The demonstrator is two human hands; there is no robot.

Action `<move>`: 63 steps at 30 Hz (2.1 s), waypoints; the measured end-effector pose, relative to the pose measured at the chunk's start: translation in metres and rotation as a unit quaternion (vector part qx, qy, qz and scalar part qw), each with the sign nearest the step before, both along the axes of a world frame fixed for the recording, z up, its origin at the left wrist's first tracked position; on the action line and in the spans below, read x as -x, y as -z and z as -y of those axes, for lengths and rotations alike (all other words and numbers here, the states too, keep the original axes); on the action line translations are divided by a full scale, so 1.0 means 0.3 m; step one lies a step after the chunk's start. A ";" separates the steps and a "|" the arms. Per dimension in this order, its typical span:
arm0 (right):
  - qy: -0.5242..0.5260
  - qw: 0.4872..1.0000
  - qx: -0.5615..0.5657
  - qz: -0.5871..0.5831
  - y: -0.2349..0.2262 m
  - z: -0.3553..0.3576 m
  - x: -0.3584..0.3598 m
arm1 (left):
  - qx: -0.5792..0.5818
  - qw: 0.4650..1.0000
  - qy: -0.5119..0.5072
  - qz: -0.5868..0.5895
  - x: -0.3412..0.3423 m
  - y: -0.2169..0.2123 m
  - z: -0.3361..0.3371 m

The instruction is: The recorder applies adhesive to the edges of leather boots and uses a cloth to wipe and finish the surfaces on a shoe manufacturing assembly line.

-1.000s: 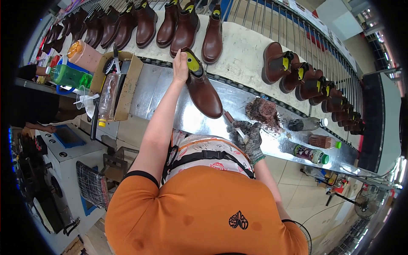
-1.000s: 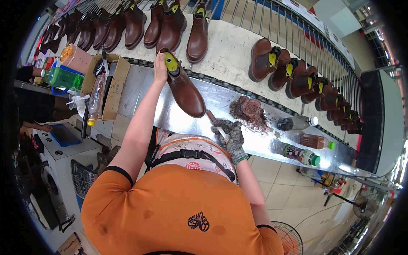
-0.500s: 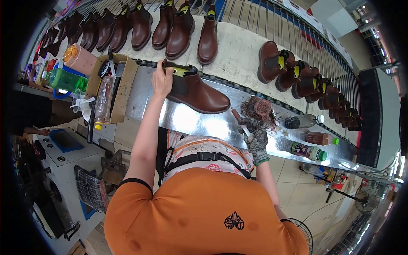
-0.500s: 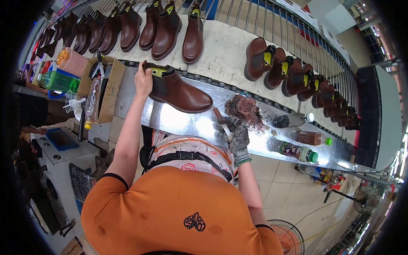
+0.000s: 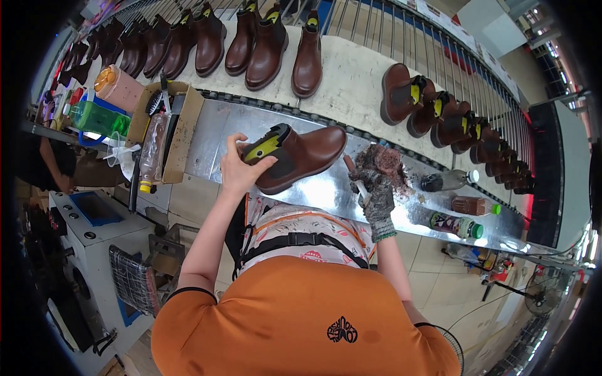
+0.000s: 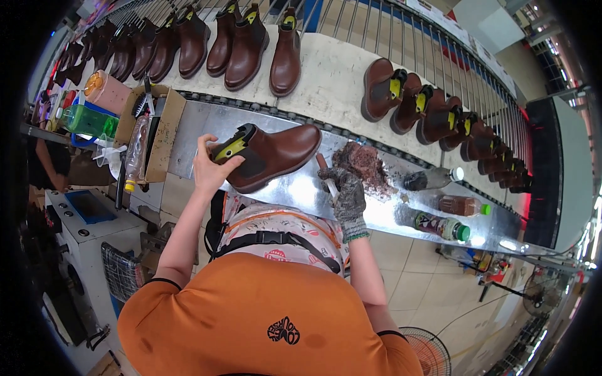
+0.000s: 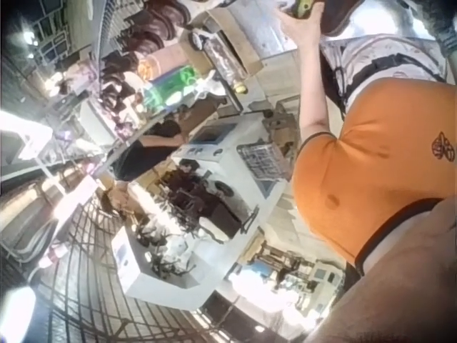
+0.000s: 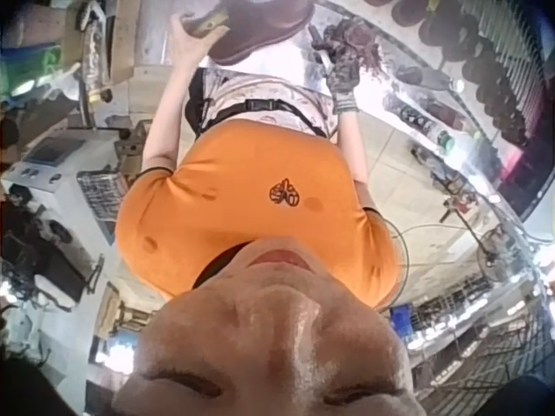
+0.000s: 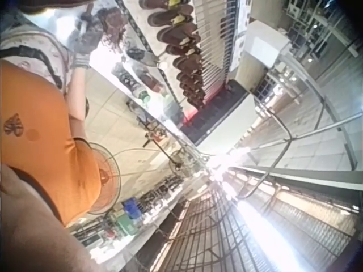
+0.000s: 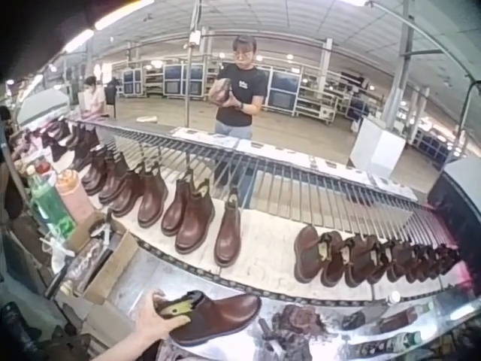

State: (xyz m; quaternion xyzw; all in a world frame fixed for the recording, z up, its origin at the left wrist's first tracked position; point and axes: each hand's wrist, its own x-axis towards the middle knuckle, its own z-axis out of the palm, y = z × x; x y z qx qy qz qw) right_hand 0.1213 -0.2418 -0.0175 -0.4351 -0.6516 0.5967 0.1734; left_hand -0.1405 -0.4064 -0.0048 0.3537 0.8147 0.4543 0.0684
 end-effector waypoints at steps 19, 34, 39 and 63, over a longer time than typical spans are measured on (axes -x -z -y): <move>-0.197 0.953 -0.225 0.043 -0.197 0.121 -0.142 | -0.010 0.765 0.116 0.634 -0.228 0.034 -0.033; 0.174 0.970 0.113 -0.123 -0.056 0.155 -0.198 | -0.043 0.724 0.031 0.688 -0.267 -0.027 -0.049; 0.239 0.952 0.119 -0.148 -0.089 0.252 -0.148 | -0.027 0.736 0.037 0.675 -0.272 -0.010 -0.050; -0.199 0.950 -0.232 0.061 -0.180 0.146 -0.091 | -0.035 0.781 0.036 0.622 -0.293 0.033 -0.040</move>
